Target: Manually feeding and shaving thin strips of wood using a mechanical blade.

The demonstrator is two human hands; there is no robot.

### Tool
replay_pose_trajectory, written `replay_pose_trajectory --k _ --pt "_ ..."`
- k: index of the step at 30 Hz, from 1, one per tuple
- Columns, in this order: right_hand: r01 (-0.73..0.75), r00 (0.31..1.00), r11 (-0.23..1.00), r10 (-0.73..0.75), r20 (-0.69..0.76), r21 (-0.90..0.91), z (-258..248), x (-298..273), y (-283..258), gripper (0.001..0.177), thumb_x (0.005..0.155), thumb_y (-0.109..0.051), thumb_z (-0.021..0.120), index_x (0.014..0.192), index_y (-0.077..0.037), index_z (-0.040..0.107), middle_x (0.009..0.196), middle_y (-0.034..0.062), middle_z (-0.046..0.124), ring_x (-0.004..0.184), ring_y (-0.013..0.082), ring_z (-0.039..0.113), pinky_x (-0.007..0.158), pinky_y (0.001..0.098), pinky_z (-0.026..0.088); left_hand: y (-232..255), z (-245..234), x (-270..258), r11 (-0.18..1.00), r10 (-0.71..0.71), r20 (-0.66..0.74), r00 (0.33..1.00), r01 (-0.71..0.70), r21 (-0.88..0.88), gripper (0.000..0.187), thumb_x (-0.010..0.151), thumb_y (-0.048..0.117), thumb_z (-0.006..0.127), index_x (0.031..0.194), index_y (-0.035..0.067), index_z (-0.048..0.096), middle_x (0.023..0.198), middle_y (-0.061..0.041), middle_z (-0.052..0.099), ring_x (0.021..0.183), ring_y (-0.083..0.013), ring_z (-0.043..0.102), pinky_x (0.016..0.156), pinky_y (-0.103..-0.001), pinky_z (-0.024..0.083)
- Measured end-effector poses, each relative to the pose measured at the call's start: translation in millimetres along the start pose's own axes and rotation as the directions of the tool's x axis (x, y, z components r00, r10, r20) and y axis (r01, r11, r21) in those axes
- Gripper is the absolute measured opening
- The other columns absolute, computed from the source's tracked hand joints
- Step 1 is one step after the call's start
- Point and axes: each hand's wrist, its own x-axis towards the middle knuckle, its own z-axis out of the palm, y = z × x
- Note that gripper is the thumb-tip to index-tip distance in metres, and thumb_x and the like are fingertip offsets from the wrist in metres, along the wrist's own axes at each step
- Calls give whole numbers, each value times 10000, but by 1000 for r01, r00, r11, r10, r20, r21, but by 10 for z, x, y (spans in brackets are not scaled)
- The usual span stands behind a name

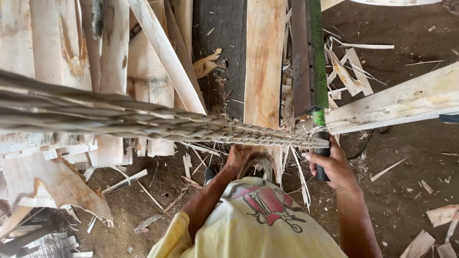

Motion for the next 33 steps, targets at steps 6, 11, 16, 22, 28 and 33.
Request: replay_pose_trajectory --k 6,11,16,22,28,33 --pt "-16 1000 987 14 -19 -158 10 -32 -66 609 790 -14 692 1341 -28 434 855 122 603 555 164 622 400 314 559 104 -136 409 921 379 143 914 -358 -152 546 1065 533 420 1262 56 600 1198 -114 709 1143 -205 667 973 -360 617" --pt "-96 994 968 81 -74 -233 33 -15 -64 631 792 -50 715 1347 -57 416 836 113 584 548 166 624 400 317 566 172 -171 793 959 280 111 954 -273 -76 495 1058 447 501 1318 26 527 1162 -138 741 1110 -224 709 971 -333 631" --pt "-57 996 971 38 -83 -234 -46 -54 -195 606 806 -77 699 1349 -16 437 792 98 626 527 166 623 380 316 558 -8 -213 973 990 141 76 987 -141 -2 504 1052 362 583 1374 -4 454 1127 -161 773 1078 -243 751 970 -306 646" --pt "-175 970 892 84 -227 -418 90 278 726 700 822 -76 721 1440 -55 390 872 122 647 522 195 626 398 333 563 27 -45 977 976 -21 -37 999 13 -219 617 986 301 661 1451 -31 428 963 -69 799 956 -186 740 920 -318 640" --pt "-284 952 852 196 -235 -439 176 232 475 722 831 -55 698 1455 -107 337 871 169 679 535 209 650 434 344 585 -1200 -187 1881 141 808 245 536 -581 802 758 984 419 762 1438 -66 397 477 -25 528 484 -139 498 991 -306 664" --pt "-134 982 864 48 -185 -485 -211 56 168 503 868 -48 656 1351 4 526 912 169 682 604 189 658 438 319 595 301 17 1181 955 15 -98 995 15 298 467 1030 233 646 1397 -45 568 1036 -247 729 790 -276 668 668 -341 595"
